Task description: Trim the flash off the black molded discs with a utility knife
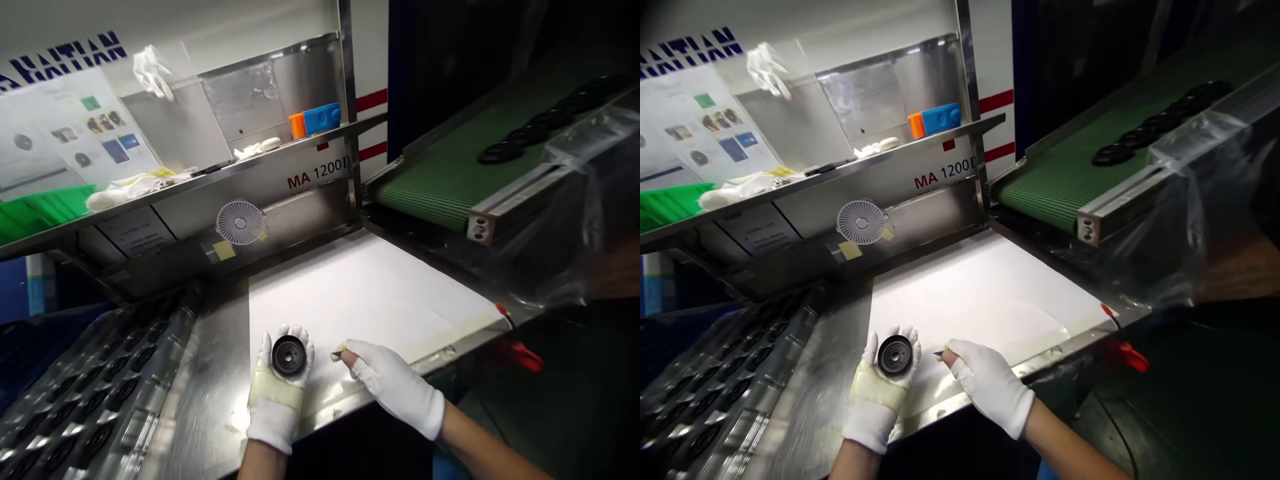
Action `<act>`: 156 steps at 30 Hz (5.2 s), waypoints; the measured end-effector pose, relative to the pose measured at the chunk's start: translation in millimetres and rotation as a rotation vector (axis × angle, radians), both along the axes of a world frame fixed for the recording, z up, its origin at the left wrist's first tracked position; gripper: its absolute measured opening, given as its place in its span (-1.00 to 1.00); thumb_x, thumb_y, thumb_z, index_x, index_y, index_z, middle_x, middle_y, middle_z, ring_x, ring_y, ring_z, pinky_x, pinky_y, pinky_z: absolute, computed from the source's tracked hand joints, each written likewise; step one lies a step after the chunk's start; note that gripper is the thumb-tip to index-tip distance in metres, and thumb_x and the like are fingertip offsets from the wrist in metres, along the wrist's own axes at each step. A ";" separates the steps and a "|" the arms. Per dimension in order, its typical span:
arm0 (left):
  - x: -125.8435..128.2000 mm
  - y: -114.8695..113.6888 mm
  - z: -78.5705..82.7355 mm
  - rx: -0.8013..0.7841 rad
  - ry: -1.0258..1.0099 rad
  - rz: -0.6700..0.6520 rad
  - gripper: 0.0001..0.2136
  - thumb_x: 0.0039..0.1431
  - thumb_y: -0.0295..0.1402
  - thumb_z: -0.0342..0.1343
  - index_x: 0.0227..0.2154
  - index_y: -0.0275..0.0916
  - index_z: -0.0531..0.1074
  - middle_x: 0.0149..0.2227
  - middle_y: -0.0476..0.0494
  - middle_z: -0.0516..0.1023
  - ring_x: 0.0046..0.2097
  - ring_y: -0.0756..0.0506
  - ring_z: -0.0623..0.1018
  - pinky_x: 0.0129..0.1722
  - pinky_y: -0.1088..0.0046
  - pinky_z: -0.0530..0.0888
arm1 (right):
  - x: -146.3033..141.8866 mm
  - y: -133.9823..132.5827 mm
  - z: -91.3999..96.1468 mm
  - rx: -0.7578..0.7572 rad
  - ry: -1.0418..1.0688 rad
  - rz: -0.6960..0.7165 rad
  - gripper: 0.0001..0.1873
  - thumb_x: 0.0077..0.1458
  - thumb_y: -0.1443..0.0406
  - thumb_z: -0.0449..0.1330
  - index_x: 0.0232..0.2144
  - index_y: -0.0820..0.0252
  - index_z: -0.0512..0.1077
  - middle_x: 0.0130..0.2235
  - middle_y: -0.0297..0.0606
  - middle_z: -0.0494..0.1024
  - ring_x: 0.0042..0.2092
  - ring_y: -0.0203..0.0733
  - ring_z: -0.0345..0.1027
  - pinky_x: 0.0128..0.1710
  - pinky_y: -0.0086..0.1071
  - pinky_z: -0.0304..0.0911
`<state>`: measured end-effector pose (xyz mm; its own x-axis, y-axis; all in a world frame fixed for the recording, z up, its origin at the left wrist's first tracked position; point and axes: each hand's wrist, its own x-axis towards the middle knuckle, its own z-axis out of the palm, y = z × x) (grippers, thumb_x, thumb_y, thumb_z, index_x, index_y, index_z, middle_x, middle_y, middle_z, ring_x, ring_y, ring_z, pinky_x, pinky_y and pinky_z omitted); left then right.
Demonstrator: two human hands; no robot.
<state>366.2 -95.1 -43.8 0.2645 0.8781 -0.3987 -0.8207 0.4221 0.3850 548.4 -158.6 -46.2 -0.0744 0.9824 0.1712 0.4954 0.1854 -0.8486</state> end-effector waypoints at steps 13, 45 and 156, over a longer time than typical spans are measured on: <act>-30.6 29.5 10.2 -0.022 0.070 -0.152 -0.64 0.01 -0.47 0.07 -0.07 -0.16 0.32 -0.08 -0.24 0.43 -0.07 -0.20 0.45 -0.18 0.22 0.42 | -64.5 35.7 -4.1 -0.052 -0.143 -0.035 -0.69 0.22 0.18 -0.15 -0.37 0.12 0.34 -0.38 -0.32 0.44 -0.32 -0.20 0.30 -0.30 -0.40 0.13; -12.9 35.8 -7.3 0.154 0.015 0.173 -0.88 -0.04 -0.53 0.08 -0.39 -0.25 0.41 -0.47 -0.02 0.43 -0.36 0.02 0.45 -0.21 0.41 0.42 | -99.1 36.8 -14.7 0.036 -0.460 -0.125 -0.73 0.25 0.20 -0.13 -0.34 0.09 0.32 -0.39 -0.36 0.48 -0.38 -0.22 0.35 -0.45 -0.41 -0.02; -18.9 28.4 -14.1 0.150 0.208 0.335 -0.88 -0.04 -0.51 0.09 -0.39 -0.20 0.38 -0.49 0.05 0.40 -0.43 0.04 0.43 -0.25 0.40 0.43 | -116.4 31.4 -21.6 -0.027 -0.392 -0.189 -0.76 0.23 0.26 -0.08 -0.42 0.11 0.31 -0.48 -0.40 0.45 -0.46 -0.28 0.30 -0.49 -0.43 -0.05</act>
